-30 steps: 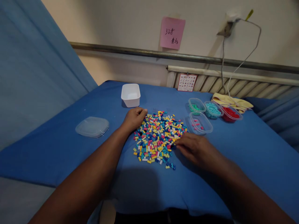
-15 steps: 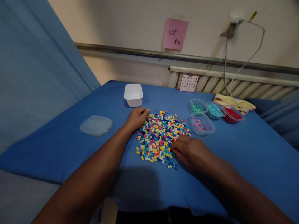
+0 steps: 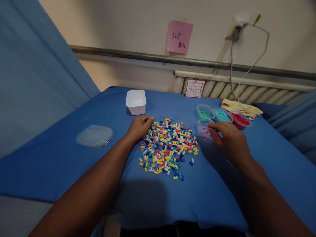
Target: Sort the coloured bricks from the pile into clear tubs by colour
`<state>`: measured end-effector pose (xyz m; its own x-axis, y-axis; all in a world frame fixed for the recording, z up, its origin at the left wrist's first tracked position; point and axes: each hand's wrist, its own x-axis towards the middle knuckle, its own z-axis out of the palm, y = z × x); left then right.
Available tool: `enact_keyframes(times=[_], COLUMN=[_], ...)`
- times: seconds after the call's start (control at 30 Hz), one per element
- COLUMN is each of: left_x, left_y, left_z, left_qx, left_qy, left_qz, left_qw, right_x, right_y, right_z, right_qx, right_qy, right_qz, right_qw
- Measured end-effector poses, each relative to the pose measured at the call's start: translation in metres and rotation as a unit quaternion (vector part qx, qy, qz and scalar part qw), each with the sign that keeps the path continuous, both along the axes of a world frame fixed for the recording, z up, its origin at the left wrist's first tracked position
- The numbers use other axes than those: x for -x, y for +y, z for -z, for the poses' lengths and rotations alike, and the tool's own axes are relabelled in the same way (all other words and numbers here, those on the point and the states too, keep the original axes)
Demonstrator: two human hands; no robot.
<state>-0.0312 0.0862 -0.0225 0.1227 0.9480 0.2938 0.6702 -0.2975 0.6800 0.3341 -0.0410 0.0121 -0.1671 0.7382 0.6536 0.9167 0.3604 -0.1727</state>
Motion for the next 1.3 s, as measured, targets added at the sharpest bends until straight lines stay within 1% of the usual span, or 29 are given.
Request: enact_keyframes(times=[0.1,0.17,0.23,0.3,0.37,0.5,0.63,0.7,0.77,0.83,0.9,0.97,1.03,1.07,1.1,1.17,1.23,1.3], left_x=[0.0,0.001,0.001,0.001,0.001,0.0,0.001,0.001,0.002,0.002,0.002,0.001,0.0,0.0,-0.001,-0.001,-0.001,0.0], left_y=[0.0,0.0,0.0,0.0,-0.001,-0.001,0.0,0.0,0.001,0.002,0.002,0.001,0.0,-0.001,-0.001,-0.002,-0.002,-0.002], left_z=[0.0,0.0,-0.001,-0.001,-0.002,-0.002,-0.001,0.0,0.001,0.002,0.002,0.001,0.0,-0.001,-0.001,-0.002,-0.002,-0.002], left_qx=[-0.009,-0.011,-0.009,-0.008,-0.008,-0.006,-0.002,-0.003,-0.004,-0.003,-0.001,-0.001,0.0,0.001,0.003,0.007,0.007,0.004], left_qy=[0.002,0.003,0.003,-0.001,-0.002,0.0,0.003,0.006,0.008,0.008,0.006,0.003,0.001,0.001,0.002,0.004,0.004,0.002], left_qz=[0.001,0.005,0.009,0.009,0.009,0.006,0.002,0.003,0.005,0.004,0.0,-0.003,-0.002,-0.001,0.0,0.001,0.003,0.006], left_qw=[1.0,1.0,1.0,1.0,1.0,1.0,1.0,1.0,1.0,1.0,1.0,1.0,1.0,1.0,1.0,1.0,1.0,1.0], right_x=[0.0,0.007,0.018,0.027,0.034,0.038,0.037,0.034,0.032,0.032,0.035,0.038,0.041,0.041,0.041,0.04,0.04,0.043], right_y=[0.001,-0.005,-0.012,-0.019,-0.023,-0.029,-0.032,-0.031,-0.029,-0.028,-0.03,-0.032,-0.034,-0.034,-0.034,-0.031,-0.028,-0.024], right_z=[0.004,0.004,0.004,0.006,0.01,0.013,0.006,0.005,0.007,0.009,0.011,0.011,0.009,0.009,0.008,0.009,0.012,0.015], right_qx=[-0.014,-0.005,0.048,0.121,0.176,0.241,0.275,0.268,0.257,0.26,0.274,0.289,0.307,0.31,0.306,0.284,0.266,0.266], right_qy=[-0.015,-0.014,-0.02,-0.038,-0.055,-0.067,-0.017,0.005,0.008,-0.002,-0.01,-0.01,0.005,0.017,0.028,0.04,0.026,-0.001], right_qz=[0.012,-0.021,-0.087,-0.142,-0.159,-0.185,-0.25,-0.249,-0.217,-0.203,-0.221,-0.253,-0.281,-0.285,-0.279,-0.24,-0.206,-0.2], right_qw=[1.0,1.0,0.995,0.982,0.97,0.95,0.928,0.931,0.942,0.944,0.936,0.923,0.909,0.907,0.91,0.927,0.941,0.943])
